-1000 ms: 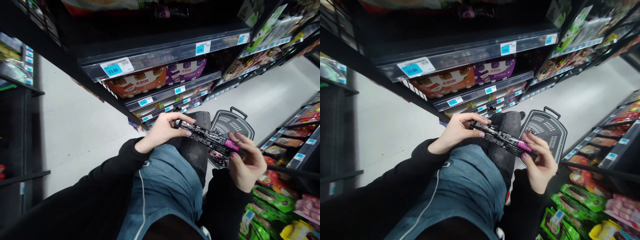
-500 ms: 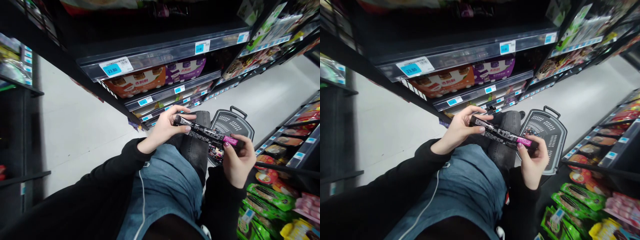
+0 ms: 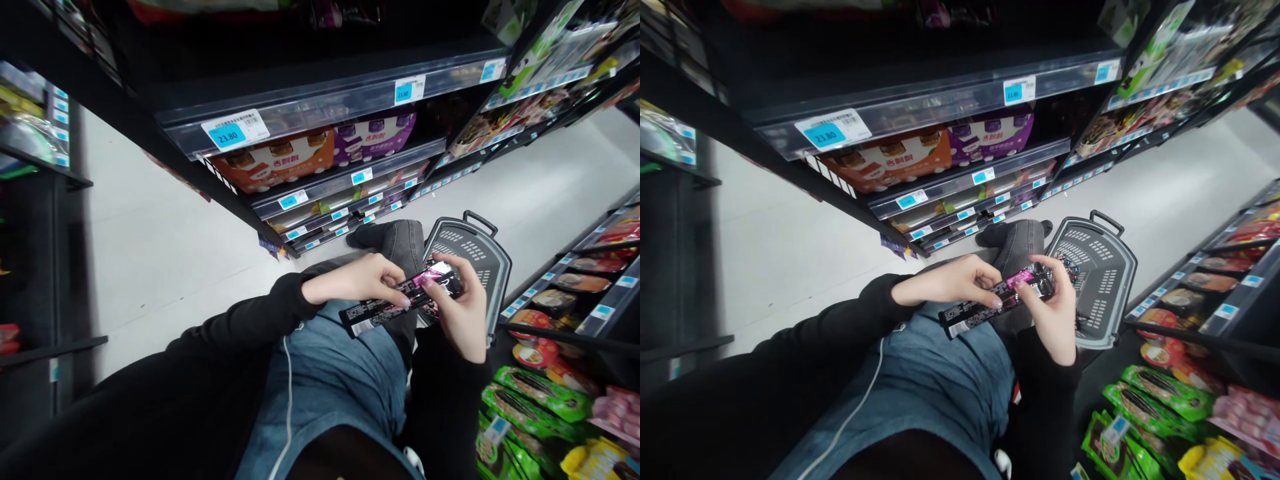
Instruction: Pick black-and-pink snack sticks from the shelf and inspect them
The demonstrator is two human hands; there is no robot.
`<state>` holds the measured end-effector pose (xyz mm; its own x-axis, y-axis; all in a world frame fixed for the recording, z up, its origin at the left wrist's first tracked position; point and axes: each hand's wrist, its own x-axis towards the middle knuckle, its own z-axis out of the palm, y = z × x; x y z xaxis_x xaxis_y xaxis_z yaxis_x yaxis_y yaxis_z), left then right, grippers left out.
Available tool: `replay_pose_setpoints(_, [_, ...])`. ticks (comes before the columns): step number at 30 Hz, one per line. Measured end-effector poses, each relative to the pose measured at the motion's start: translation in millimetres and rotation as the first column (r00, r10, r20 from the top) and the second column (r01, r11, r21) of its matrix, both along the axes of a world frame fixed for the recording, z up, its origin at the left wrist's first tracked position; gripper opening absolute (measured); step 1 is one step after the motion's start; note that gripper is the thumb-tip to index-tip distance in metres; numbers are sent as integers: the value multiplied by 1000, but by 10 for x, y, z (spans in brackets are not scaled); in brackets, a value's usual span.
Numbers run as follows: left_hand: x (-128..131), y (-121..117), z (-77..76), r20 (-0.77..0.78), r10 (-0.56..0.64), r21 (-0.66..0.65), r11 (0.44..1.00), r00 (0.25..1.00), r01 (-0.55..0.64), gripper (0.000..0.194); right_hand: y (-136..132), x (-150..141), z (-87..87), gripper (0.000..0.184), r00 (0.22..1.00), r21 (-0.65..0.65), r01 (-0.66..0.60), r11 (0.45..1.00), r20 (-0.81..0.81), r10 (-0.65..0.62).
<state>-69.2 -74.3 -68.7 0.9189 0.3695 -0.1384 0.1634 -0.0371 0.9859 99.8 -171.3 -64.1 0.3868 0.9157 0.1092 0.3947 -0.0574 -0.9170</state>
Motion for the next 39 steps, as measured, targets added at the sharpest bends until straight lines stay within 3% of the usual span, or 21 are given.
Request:
replay_pose_setpoints(6, [-22, -4, -37, -20, -134, -103, 986, 991, 131, 24, 54, 148, -32, 26, 938, 82, 296, 952, -216, -273])
replay_pose_setpoints(8, [-49, -5, -42, -28, -141, -100, 985, 990, 138, 21, 69, 218, -22, 28, 908, 92, 338, 937, -295, -299])
replay_pose_setpoints(12, [-64, -4, -32, 0, -125, -155, 980, 992, 124, 16, 98, 298, -68, 27, 863, 75, 306, 949, -443, -243])
replay_pose_setpoints(18, [-66, 0, -47, 52, -163, -376, 911, 985, 170, 24, 122, 296, -169, 21, 785, 18, 275, 961, -581, -214])
replay_pose_setpoints(30, [-114, 60, -159, 33, -165, -423, 891, 986, 163, 27, 120, 362, -267, 30, 733, -29, 254, 967, -647, -212])
replay_pose_setpoints(35, [-41, 129, -412, 0, -3, -471, 882, 1000, 2, 33, -37, 607, -474, 34, 806, -125, 186, 974, -547, -224])
replay_pose_setpoints(37, [7, 163, -515, -47, 168, -528, 833, 985, -167, 31, -159, 745, -570, 37, 835, -171, 215, 962, -479, -271])
replay_pose_setpoints(39, [39, 205, -588, -77, 412, -530, 754, 908, -388, 28, -306, 914, -686, 40, 839, -157, 375, 914, -361, -407])
